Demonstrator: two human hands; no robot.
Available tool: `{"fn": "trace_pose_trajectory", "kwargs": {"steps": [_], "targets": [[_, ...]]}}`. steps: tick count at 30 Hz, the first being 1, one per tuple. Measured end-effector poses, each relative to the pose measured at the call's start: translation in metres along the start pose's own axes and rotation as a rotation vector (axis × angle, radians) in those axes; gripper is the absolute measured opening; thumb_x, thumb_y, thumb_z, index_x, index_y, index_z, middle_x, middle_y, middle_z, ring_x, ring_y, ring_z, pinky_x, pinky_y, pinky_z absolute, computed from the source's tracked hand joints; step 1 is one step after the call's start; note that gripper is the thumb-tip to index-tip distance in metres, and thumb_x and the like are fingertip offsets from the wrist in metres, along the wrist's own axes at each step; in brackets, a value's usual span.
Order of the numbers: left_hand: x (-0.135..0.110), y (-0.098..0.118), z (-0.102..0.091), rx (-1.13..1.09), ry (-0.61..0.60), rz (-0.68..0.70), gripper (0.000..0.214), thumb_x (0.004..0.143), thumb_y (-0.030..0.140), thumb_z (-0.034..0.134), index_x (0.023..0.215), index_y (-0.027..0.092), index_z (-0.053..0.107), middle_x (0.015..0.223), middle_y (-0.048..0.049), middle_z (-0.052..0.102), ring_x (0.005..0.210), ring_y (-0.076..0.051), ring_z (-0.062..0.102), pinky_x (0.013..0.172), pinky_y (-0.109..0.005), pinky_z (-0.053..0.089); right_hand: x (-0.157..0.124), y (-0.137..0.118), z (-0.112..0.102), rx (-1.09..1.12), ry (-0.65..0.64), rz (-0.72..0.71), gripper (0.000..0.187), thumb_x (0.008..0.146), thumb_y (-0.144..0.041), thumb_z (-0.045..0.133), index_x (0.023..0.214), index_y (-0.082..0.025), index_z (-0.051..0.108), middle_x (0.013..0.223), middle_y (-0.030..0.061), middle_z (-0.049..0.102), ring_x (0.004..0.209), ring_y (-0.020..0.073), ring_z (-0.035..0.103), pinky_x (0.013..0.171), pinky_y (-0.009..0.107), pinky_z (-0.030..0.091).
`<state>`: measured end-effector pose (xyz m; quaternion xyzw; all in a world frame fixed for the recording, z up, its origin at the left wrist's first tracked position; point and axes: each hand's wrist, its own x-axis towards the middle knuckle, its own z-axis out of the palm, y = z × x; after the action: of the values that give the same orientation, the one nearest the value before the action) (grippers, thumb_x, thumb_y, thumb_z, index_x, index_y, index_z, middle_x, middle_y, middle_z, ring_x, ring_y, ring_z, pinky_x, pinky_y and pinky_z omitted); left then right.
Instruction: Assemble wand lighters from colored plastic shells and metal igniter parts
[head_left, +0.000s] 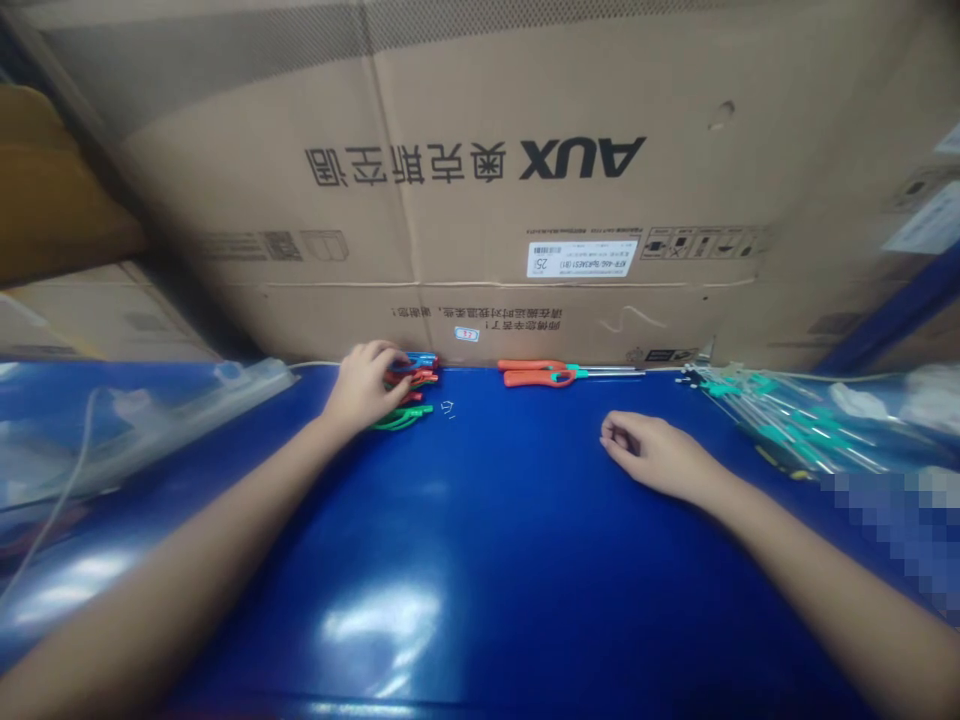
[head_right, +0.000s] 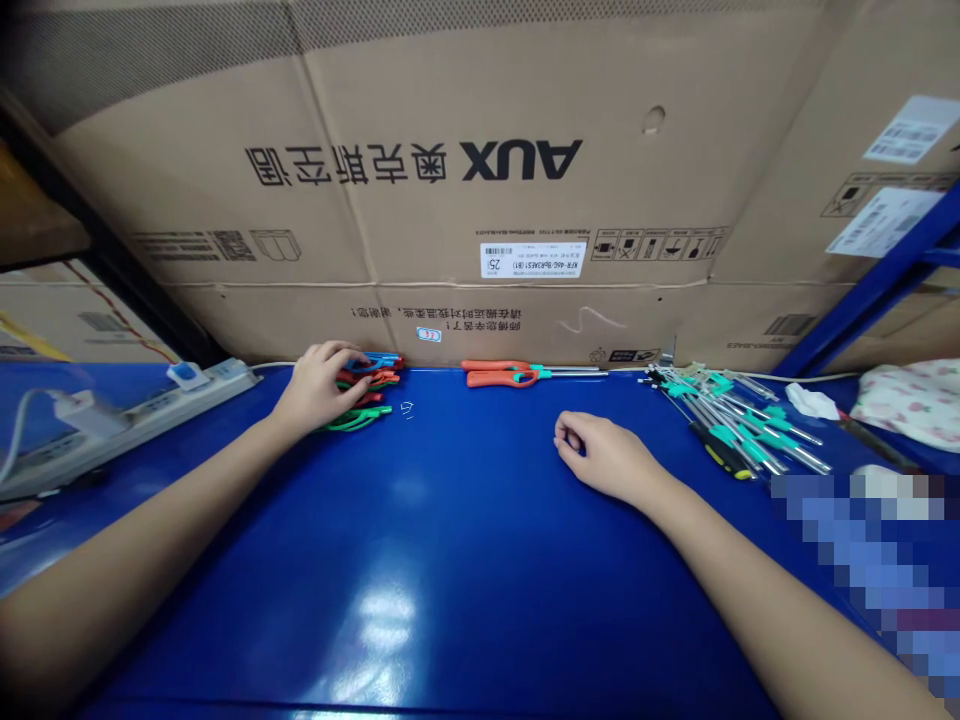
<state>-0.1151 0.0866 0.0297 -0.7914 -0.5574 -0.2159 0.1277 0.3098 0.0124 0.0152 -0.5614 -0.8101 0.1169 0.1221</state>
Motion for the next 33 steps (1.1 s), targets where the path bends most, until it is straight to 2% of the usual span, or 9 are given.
{"fn": "trace_pose_trajectory", "kwargs": {"steps": [3, 7, 12, 14, 19, 22, 27, 30, 33], "targets": [[0.008, -0.005, -0.005, 0.009, -0.062, 0.002, 0.041, 0.081, 0.031, 0.054, 0.119, 0.018, 0.060, 0.123, -0.0119, 0.065, 0.117, -0.032, 0.057, 0.098, -0.046, 0.045, 0.000, 0.001, 0.001, -0.010, -0.003, -0.011, 0.014, 0.092, -0.032, 0.047, 0.088, -0.023, 0.056, 0.079, 0.0012, 0.065, 0.071, 0.0170, 0.059, 0.060, 0.027, 0.037], [0.025, -0.023, -0.015, 0.029, -0.166, 0.003, 0.054, 0.073, 0.028, 0.055, 0.126, 0.018, 0.058, 0.131, -0.0140, 0.064, 0.122, -0.037, 0.056, 0.099, -0.050, 0.045, 0.000, 0.001, 0.001, -0.010, 0.004, -0.023, 0.013, 0.092, -0.031, 0.047, 0.088, -0.023, 0.057, 0.079, 0.0012, 0.065, 0.071, 0.0174, 0.059, 0.060, 0.027, 0.037], [0.044, -0.048, -0.030, -0.027, -0.394, 0.077, 0.056, 0.069, 0.029, 0.056, 0.125, 0.022, 0.062, 0.124, -0.0057, 0.070, 0.112, -0.026, 0.066, 0.095, -0.034, 0.052, -0.001, -0.001, -0.001, -0.024, -0.018, -0.009, 0.013, 0.092, -0.030, 0.046, 0.089, -0.023, 0.056, 0.083, 0.0017, 0.065, 0.072, 0.0175, 0.059, 0.061, 0.027, 0.037], [0.048, -0.053, -0.033, -0.041, -0.446, 0.093, 0.054, 0.071, 0.030, 0.054, 0.124, 0.021, 0.064, 0.124, -0.0052, 0.070, 0.112, -0.024, 0.067, 0.095, -0.031, 0.052, -0.001, -0.002, -0.002, -0.021, -0.026, -0.009, 0.012, 0.092, -0.030, 0.046, 0.089, -0.023, 0.056, 0.083, 0.0019, 0.065, 0.073, 0.0177, 0.059, 0.061, 0.027, 0.037], [0.052, -0.054, -0.037, -0.029, -0.464, 0.093, 0.050, 0.074, 0.035, 0.054, 0.119, 0.018, 0.068, 0.123, -0.0098, 0.069, 0.111, -0.025, 0.066, 0.096, -0.031, 0.051, -0.002, -0.001, -0.003, -0.001, -0.028, -0.023, 0.012, 0.091, -0.029, 0.047, 0.089, -0.023, 0.057, 0.083, 0.0023, 0.065, 0.074, 0.0178, 0.059, 0.061, 0.027, 0.038], [0.052, -0.050, -0.042, -0.013, -0.440, 0.086, 0.047, 0.073, 0.040, 0.059, 0.111, 0.017, 0.072, 0.114, -0.0107, 0.069, 0.106, -0.026, 0.066, 0.093, -0.032, 0.051, -0.002, 0.000, -0.002, 0.003, -0.026, -0.023, 0.012, 0.091, -0.029, 0.048, 0.089, -0.023, 0.057, 0.083, 0.0023, 0.065, 0.073, 0.0176, 0.059, 0.061, 0.027, 0.038], [0.045, -0.025, -0.062, -0.055, -0.377, 0.115, 0.041, 0.077, 0.047, 0.062, 0.105, 0.020, 0.074, 0.100, -0.0078, 0.067, 0.093, -0.024, 0.065, 0.085, -0.033, 0.052, -0.003, 0.000, -0.001, -0.024, 0.009, -0.046, 0.012, 0.092, -0.028, 0.047, 0.089, -0.023, 0.058, 0.087, 0.0021, 0.065, 0.076, 0.0174, 0.060, 0.064, 0.028, 0.042], [0.031, 0.012, -0.070, -0.169, -0.385, 0.201, 0.040, 0.082, 0.049, 0.062, 0.112, 0.024, 0.072, 0.107, -0.0049, 0.068, 0.098, -0.022, 0.065, 0.088, -0.031, 0.052, -0.007, -0.009, -0.003, -0.007, 0.106, -0.113, 0.016, 0.096, -0.028, 0.046, 0.101, -0.025, 0.061, 0.104, 0.0042, 0.065, 0.082, 0.0178, 0.062, 0.069, 0.029, 0.047], [0.008, 0.062, -0.060, -0.463, -0.428, 0.243, 0.030, 0.085, 0.040, 0.065, 0.109, 0.024, 0.074, 0.105, -0.0040, 0.071, 0.095, -0.021, 0.067, 0.087, -0.032, 0.053, -0.014, -0.025, -0.009, 0.095, 0.257, -0.206, 0.028, 0.099, -0.032, 0.048, 0.125, -0.026, 0.054, 0.122, 0.0082, 0.059, 0.087, 0.0175, 0.061, 0.074, 0.031, 0.051]]}}
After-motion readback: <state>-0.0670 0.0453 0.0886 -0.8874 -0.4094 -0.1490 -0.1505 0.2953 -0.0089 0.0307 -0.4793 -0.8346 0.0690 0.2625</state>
